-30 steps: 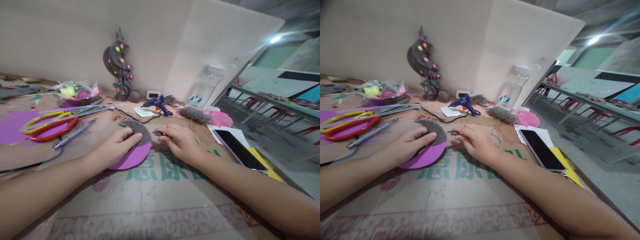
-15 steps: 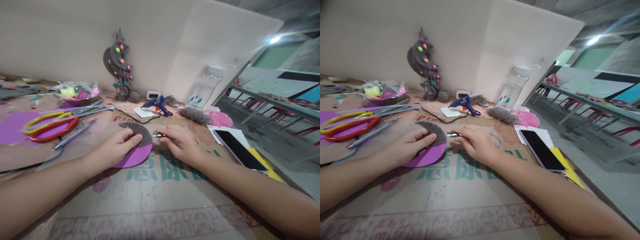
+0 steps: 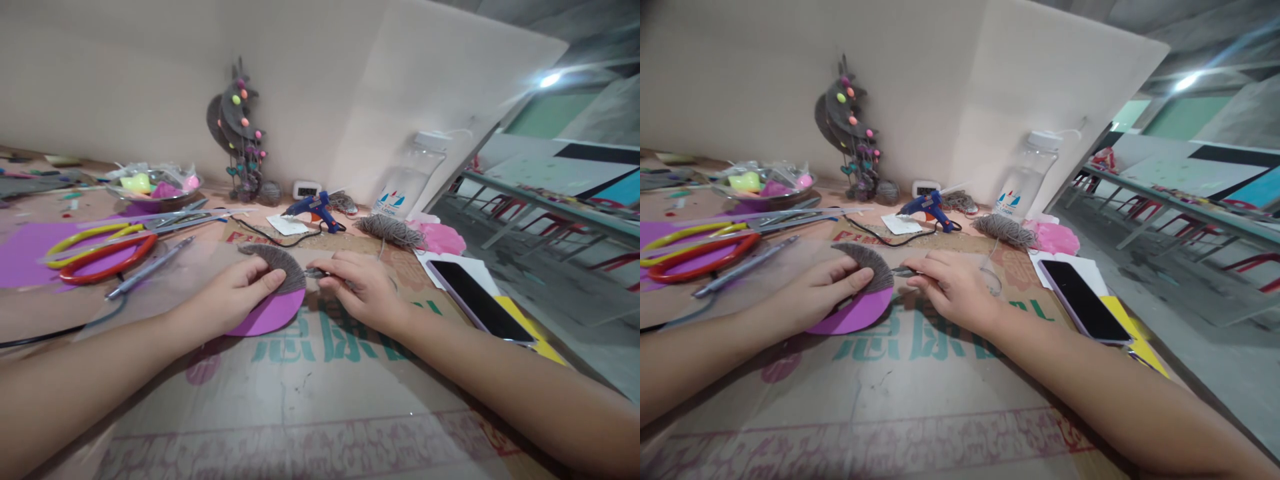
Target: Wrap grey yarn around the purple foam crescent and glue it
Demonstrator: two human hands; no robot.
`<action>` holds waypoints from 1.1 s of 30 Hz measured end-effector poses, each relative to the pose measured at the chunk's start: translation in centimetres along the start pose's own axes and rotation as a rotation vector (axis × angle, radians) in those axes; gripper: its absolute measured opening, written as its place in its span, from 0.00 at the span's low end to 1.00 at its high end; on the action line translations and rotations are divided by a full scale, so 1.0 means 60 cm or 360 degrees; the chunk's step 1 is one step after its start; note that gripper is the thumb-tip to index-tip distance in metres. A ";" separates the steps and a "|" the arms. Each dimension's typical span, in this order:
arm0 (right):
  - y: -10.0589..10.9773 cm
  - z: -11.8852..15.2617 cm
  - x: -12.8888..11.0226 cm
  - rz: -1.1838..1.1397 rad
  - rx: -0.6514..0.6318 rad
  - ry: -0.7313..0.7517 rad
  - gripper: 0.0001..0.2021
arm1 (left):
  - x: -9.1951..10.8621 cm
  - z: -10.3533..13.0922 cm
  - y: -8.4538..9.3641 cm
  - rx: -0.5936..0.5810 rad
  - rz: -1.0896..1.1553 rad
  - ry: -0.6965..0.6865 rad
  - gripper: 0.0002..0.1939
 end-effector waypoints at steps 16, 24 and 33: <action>0.001 0.002 0.003 -0.0073 0.0064 -0.0051 0.12 | -0.001 -0.001 0.000 0.0018 -0.0050 0.0024 0.18; 0.002 0.002 -0.004 0.0049 -0.0005 0.0036 0.12 | 0.011 0.001 0.004 0.0085 -0.0031 0.0067 0.18; 0.000 -0.003 -0.015 0.0248 -0.0137 0.0105 0.14 | 0.010 0.001 0.007 0.0145 -0.0118 0.0037 0.19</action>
Point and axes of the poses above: each hand's wrist, its own z-axis away from the middle knuckle, its own y-axis out of the back of the hand, x = y × z, the point moved 5 cm from there along -z, towards the middle knuckle, and after that the axes turned 8 degrees about y, right-handed, at the moved point
